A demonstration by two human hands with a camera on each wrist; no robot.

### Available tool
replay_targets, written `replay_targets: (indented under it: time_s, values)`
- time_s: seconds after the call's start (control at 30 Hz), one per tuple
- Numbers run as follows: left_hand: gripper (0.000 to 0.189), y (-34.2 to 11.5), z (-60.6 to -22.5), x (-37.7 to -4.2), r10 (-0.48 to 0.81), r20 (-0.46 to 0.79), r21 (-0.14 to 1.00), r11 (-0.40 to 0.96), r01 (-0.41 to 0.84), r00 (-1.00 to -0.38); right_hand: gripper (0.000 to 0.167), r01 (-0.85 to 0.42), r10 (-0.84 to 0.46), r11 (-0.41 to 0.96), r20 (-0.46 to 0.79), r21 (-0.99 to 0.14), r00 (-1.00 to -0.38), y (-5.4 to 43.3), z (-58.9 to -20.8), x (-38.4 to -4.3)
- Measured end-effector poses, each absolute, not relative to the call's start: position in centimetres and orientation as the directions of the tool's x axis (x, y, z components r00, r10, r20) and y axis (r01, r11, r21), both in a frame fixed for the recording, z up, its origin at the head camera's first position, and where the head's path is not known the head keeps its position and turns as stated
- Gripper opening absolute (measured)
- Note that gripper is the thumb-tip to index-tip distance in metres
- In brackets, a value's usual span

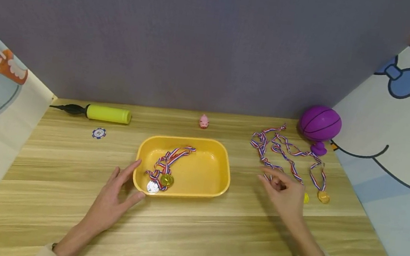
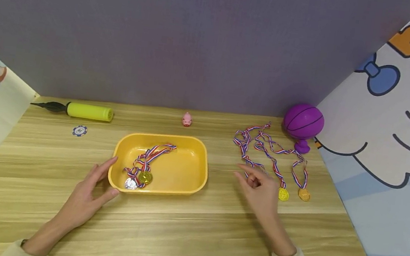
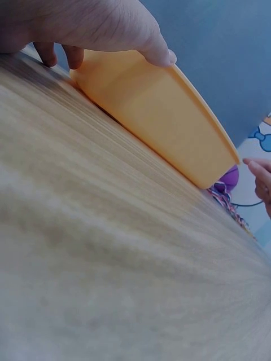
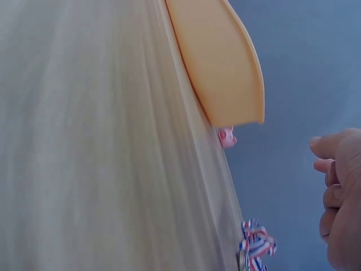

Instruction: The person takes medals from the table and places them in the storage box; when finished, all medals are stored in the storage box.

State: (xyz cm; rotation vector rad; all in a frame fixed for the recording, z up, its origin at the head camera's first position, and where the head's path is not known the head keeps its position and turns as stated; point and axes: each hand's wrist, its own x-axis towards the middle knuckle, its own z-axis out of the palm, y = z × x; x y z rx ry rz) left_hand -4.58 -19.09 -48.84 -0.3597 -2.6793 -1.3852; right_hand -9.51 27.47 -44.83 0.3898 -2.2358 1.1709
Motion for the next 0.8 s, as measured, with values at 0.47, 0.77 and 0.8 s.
replay_targets:
  time_s: [0.47, 0.77, 0.8]
  values:
    - [0.087, -19.0, -48.7, -4.5, 0.158, 0.168, 0.794, 0.563, 0.229, -0.973, 0.026, -0.332, 0.091, 0.66, 0.511, -0.674, -0.855, 31.4, -45.8, -9.5]
    - [0.086, -19.1, -48.6, -4.4, 0.155, 0.156, 0.797, 0.564, 0.217, -0.975, 0.031, -0.248, 0.03, 0.762, 0.415, -0.598, -0.909, 32.9, -45.9, -9.5]
    - [0.086, -19.1, -48.6, -4.4, 0.157, 0.155, 0.796, 0.565, 0.218, -0.975, 0.033, -0.234, 0.023, 0.775, 0.397, -0.586, -0.918, 33.0, -45.9, -9.5]
